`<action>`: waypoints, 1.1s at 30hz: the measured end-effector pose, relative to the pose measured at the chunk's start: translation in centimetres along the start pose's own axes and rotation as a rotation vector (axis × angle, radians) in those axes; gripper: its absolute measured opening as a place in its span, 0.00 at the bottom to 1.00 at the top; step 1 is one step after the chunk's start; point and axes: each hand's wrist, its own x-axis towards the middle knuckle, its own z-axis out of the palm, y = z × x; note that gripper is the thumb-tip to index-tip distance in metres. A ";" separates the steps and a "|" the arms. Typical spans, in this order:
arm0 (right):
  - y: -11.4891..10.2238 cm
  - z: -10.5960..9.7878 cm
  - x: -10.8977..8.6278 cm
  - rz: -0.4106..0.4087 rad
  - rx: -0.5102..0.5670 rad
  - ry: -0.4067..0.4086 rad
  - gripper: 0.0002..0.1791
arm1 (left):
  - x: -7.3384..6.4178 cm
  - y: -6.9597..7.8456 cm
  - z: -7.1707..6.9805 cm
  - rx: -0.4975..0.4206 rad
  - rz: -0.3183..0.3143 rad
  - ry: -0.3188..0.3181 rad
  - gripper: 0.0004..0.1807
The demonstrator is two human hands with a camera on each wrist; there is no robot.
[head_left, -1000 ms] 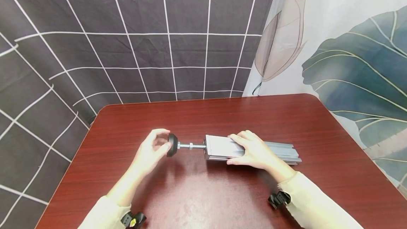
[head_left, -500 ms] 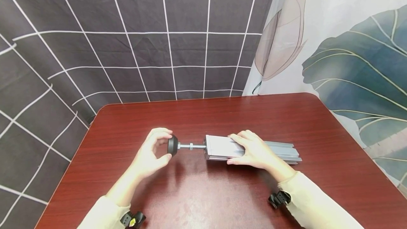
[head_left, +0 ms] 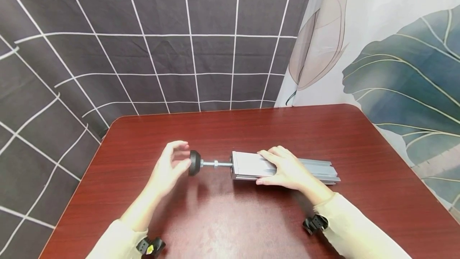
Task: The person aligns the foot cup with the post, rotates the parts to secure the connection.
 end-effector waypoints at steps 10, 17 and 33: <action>0.0 0.0 -0.1 -0.009 -0.007 0.012 0.42 | 0.4 0.1 -0.3 -0.183 -0.196 -0.092 0.15; 0.1 0.1 -0.3 -0.016 -0.016 0.020 0.42 | 0.1 0.2 -0.3 -0.060 -0.061 -0.112 0.22; 0.1 0.2 -0.3 -0.017 -0.007 0.021 0.42 | 0.0 -0.5 -0.1 -0.055 0.302 -0.193 0.28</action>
